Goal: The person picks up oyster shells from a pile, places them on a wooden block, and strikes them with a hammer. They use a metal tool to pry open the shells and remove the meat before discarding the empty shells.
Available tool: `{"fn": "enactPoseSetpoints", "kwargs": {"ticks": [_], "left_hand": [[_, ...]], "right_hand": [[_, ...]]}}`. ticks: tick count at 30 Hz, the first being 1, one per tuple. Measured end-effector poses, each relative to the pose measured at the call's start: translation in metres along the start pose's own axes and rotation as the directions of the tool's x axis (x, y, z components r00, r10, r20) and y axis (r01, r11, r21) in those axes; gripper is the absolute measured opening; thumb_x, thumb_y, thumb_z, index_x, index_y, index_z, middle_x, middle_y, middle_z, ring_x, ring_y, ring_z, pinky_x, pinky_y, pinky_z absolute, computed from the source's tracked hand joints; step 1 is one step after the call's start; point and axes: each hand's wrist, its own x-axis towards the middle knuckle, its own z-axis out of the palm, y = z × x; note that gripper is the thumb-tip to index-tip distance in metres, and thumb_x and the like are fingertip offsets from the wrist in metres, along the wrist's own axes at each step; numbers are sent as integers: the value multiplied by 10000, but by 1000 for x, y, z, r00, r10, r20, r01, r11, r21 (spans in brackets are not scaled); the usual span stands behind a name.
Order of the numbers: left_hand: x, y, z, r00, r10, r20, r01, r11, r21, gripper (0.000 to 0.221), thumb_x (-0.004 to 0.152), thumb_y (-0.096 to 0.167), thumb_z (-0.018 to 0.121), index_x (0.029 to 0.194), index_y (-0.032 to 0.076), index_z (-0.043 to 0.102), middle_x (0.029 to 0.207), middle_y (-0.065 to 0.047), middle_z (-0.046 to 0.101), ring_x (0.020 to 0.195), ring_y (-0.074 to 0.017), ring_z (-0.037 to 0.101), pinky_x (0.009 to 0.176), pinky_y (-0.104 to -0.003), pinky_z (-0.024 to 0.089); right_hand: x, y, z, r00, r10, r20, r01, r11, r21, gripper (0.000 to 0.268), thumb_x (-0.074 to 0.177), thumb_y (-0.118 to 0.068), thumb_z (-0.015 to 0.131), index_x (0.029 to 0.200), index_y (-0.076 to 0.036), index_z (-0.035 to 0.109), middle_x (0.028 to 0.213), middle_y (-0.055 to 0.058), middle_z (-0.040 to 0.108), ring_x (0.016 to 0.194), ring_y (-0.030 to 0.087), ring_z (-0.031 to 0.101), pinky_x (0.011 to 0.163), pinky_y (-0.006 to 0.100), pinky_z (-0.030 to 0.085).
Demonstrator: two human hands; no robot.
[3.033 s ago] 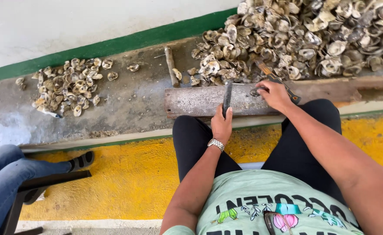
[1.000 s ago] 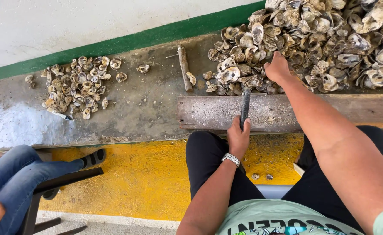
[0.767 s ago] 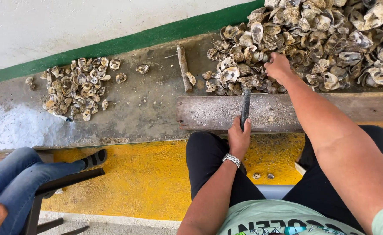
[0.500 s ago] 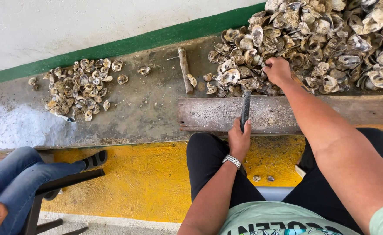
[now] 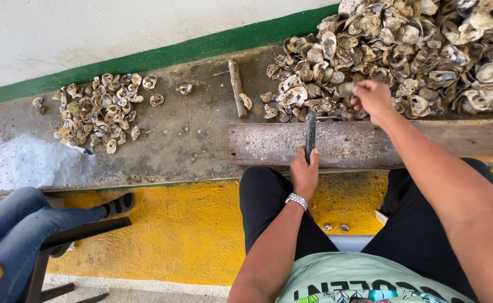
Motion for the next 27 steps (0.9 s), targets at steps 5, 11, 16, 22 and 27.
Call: {"fn": "enactPoseSetpoints", "kwargs": {"ticks": [5,11,16,22,27], "left_hand": [[2,-4,1,997,59,-51,-59,998,3,369,1010,326,577,1152,-8,642,704,-170,673,593,-293,667,559,-442,511],[3,-33,5,977,170,-129,-163,985,63,339,1012,348,593,1128,34,648,767,-188,693,664,-362,694,624,-480,536],[-11,-23,-11,984,166,-67,-148,966,210,333,999,380,608,1117,69,623,786,-208,702,717,-427,696,662,-523,533],[-21,-20,-13,949,315,-24,-296,914,279,352,995,393,597,1175,90,613,828,-229,712,772,-457,686,690,-551,536],[-23,-18,-13,967,255,21,-244,895,374,377,1000,418,586,1188,93,618,840,-223,720,779,-454,688,704,-553,539]], "right_hand": [[-65,32,-11,844,-457,282,525,591,-613,142,1039,-182,653,1130,-104,731,1000,88,732,729,198,673,623,339,560],[-117,48,-9,595,-605,529,688,43,-724,168,946,-279,723,1058,-155,737,1115,6,685,847,221,712,737,365,594],[-136,26,-32,690,-583,429,623,176,-762,180,932,-239,706,1095,-170,735,1128,30,664,963,245,692,812,408,579],[-128,41,-83,862,-506,36,131,154,-979,446,852,-281,756,1235,-78,649,1243,169,597,1168,350,599,958,480,494],[-69,98,-92,959,-281,-45,37,281,-959,468,953,-186,647,1379,-29,535,1260,247,635,1032,403,695,826,496,566]]}}
